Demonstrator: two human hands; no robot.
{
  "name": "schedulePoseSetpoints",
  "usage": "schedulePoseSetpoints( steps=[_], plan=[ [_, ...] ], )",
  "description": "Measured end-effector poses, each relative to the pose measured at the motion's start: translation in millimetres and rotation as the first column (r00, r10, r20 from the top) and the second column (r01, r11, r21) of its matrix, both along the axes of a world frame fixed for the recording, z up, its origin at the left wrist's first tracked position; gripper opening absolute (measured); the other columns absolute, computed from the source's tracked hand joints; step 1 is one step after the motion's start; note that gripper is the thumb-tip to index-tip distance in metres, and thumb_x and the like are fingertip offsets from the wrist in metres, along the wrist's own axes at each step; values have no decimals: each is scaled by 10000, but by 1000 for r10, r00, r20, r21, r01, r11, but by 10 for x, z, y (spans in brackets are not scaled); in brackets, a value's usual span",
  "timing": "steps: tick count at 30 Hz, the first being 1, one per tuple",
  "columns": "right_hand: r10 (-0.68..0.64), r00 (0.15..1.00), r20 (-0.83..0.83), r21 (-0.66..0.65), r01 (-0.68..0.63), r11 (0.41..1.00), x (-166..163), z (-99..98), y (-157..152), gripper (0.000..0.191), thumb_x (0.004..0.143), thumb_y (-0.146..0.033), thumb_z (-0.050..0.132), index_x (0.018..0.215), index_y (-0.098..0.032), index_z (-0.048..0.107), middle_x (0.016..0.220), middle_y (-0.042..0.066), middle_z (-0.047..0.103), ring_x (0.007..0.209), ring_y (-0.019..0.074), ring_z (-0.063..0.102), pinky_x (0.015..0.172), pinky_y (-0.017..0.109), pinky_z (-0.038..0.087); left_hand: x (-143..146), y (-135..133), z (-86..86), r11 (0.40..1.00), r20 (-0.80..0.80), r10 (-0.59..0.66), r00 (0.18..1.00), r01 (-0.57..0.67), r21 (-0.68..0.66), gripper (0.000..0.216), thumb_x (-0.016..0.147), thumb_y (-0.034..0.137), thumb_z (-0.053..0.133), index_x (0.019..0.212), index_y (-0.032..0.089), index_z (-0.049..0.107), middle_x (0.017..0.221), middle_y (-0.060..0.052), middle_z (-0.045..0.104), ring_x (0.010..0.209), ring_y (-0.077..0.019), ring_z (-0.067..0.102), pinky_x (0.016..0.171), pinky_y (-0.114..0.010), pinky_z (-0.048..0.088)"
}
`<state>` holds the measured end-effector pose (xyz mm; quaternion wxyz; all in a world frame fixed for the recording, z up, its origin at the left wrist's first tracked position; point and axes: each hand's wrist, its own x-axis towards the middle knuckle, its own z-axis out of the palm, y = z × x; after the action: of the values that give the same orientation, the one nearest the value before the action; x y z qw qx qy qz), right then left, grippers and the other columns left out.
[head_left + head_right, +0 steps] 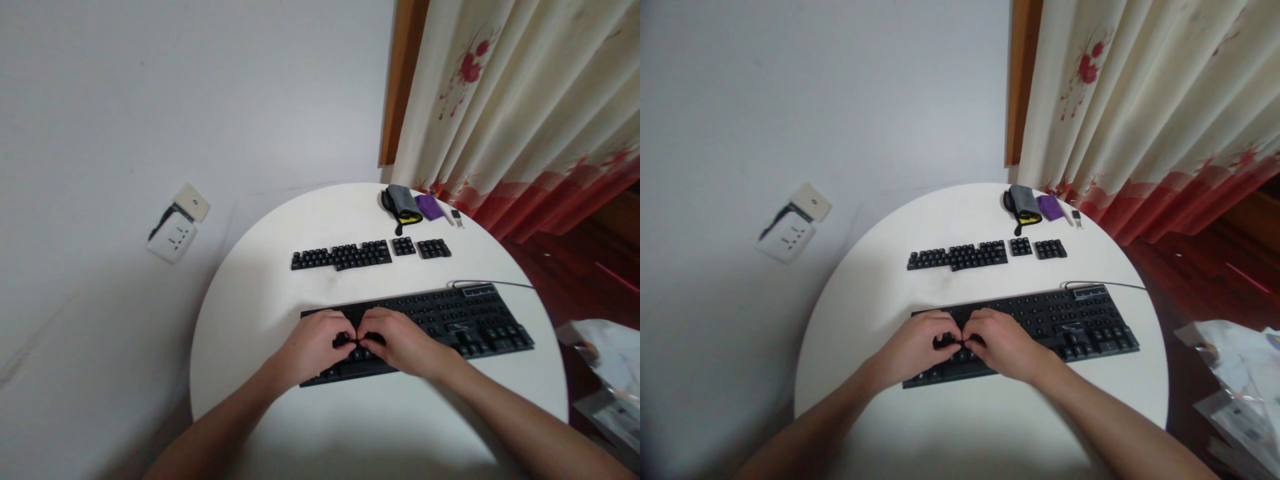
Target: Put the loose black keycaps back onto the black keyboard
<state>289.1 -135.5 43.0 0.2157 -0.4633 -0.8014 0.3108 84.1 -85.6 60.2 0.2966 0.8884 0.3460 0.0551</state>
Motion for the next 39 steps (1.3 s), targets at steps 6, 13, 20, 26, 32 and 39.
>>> schedulePoseSetpoints(
  steps=[6, 13, 20, 26, 32, 39],
  plan=[
    [1, 1000, 4, 6, -1, 1000, 8, -38, -9, 101, 885, -171, 605, 923, -206, 691, 909, 35, 672, 901, 164, 619, 814, 270, 461, 18, 11, 17, 997, 6, 54, 999, -53, -55, 72, 773, 208, 686, 830, 227, 726, 785, 16, 671, 685, -129, 592, 631, -224, 412],
    [4, 1000, 6, 3, -4, 1000, 6, -36, -6, 106, 881, -159, 601, 915, -209, 688, 903, 34, 668, 887, 161, 620, 807, 267, 462, 11, 17, 14, 996, 35, 0, 999, 3, -93, 62, 761, 182, 711, 812, 215, 726, 803, 11, 663, 709, -127, 583, 659, -223, 409],
    [-2, 1000, 5, -2, 2, 1000, 2, -17, -4, 96, 882, -169, 603, 908, -201, 689, 906, 37, 676, 886, 166, 627, 811, 268, 464, 27, 12, -11, 980, 36, 122, 992, -114, -162, 71, 747, 209, 736, 816, 200, 728, 709, 30, 626, 615, -101, 534, 578, -213, 372],
    [-3, 1000, 13, 3, 3, 1000, -3, 9, -8, 86, 883, -179, 613, 913, -204, 689, 911, 36, 677, 879, 162, 626, 806, 265, 465, 24, 10, -22, 974, 73, 122, 990, -105, -199, 64, 768, 206, 715, 827, 207, 736, 760, 16, 644, 647, -109, 560, 607, -219, 402],
    [-1, 1000, 22, 3, 1, 1000, -4, -22, -3, 95, 869, -157, 620, 915, -203, 690, 903, 38, 676, 876, 161, 625, 797, 264, 463, 23, -15, -35, 983, 74, 73, 995, -60, -172, 98, 741, 159, 738, 826, 204, 718, 794, 15, 635, 710, -120, 583, 635, -220, 419],
    [6, 1000, 31, 9, -7, 1000, -6, -39, -17, 83, 890, -176, 602, 897, -201, 680, 901, 34, 654, 887, 163, 606, 800, 266, 448, 0, 25, -27, 972, 114, 64, 991, -36, -232, 55, 797, 200, 711, 840, 211, 744, 823, 8, 689, 756, -131, 623, 732, -239, 448]
  ],
)
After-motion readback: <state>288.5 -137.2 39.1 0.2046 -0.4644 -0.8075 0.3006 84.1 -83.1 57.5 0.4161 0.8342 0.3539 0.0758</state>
